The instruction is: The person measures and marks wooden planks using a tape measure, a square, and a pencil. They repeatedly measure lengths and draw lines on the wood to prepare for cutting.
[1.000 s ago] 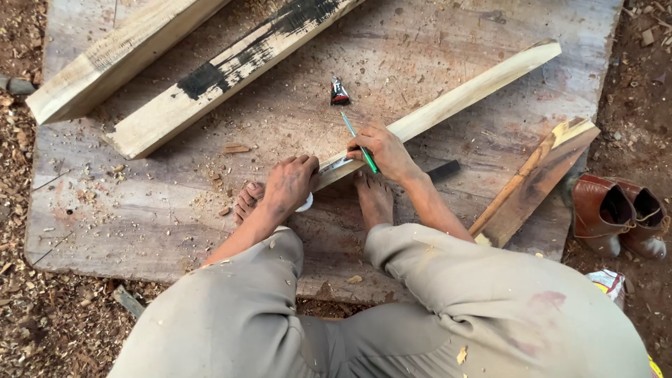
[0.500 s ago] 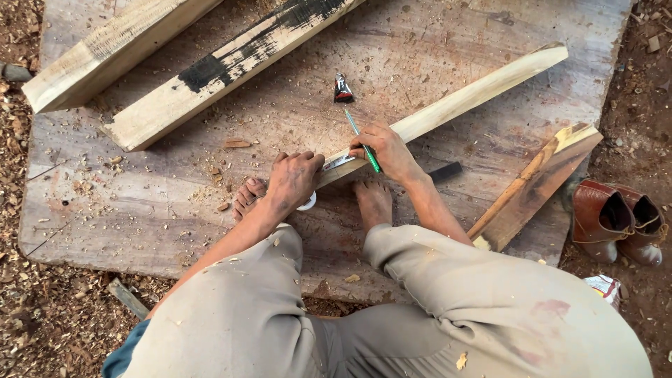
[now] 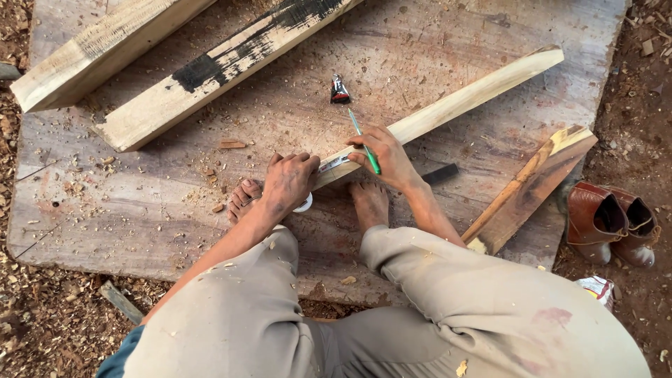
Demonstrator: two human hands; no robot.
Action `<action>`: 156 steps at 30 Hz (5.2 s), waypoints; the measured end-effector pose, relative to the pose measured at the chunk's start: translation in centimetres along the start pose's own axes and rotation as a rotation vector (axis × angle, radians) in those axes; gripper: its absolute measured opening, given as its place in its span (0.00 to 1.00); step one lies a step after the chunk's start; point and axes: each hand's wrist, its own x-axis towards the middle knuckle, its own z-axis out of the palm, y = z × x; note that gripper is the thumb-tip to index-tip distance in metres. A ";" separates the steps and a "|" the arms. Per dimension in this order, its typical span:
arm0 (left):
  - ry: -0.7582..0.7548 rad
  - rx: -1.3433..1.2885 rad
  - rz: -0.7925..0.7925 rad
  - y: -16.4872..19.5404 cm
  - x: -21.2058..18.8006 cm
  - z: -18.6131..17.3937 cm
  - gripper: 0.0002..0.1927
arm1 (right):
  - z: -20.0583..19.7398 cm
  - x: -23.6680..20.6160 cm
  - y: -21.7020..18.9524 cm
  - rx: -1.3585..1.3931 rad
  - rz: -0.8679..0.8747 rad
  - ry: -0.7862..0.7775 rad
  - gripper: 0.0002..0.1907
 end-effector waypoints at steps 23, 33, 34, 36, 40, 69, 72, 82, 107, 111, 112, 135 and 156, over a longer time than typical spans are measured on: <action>-0.064 0.022 -0.021 -0.5 0.2 0.7 0.04 | -18.1 -2.9 -10.3 1.201 -0.574 0.032 0.20; -0.143 0.127 -0.107 -0.1 1.2 0.6 0.06 | -23.6 -2.4 -17.7 0.893 0.092 -0.972 0.20; -0.164 0.138 -0.122 0.0 1.2 0.5 0.06 | -22.9 -2.4 -18.1 0.777 0.258 -0.980 0.20; -0.170 0.148 -0.132 0.3 1.4 0.4 0.06 | -21.7 -2.1 -19.1 0.559 0.475 -0.942 0.23; -0.159 0.129 -0.115 0.7 1.1 -0.1 0.06 | -22.2 -1.5 -20.5 0.534 0.786 -0.955 0.25; -0.044 0.012 -0.040 -0.5 0.5 0.4 0.06 | -22.1 -2.6 -18.0 1.039 -0.723 0.371 0.17; -0.038 0.016 -0.035 -0.4 0.3 0.3 0.05 | -21.4 -5.9 -16.9 1.082 -0.667 0.478 0.14; -0.032 -0.042 -0.003 -0.5 -0.1 -0.1 0.05 | -16.1 -1.7 -11.8 0.690 -0.316 0.500 0.07; -0.028 -0.089 -0.130 0.4 -0.2 -1.0 0.09 | 1.2 -0.6 0.2 -0.080 -0.015 0.061 0.09; -0.017 -0.116 -0.116 0.3 -0.3 -1.0 0.10 | 1.2 -0.5 0.2 -0.080 -0.012 0.066 0.08; -0.015 -0.115 -0.111 0.3 -0.3 -1.0 0.10 | 1.3 -0.5 0.2 -0.077 -0.006 0.060 0.08; -0.038 -0.072 -0.124 -0.8 0.4 0.4 0.08 | 1.1 -0.4 0.2 -0.019 0.003 0.105 0.10; -0.040 -0.082 -0.132 -0.2 1.1 -0.8 0.09 | 0.1 0.3 -0.7 -0.011 0.016 0.113 0.09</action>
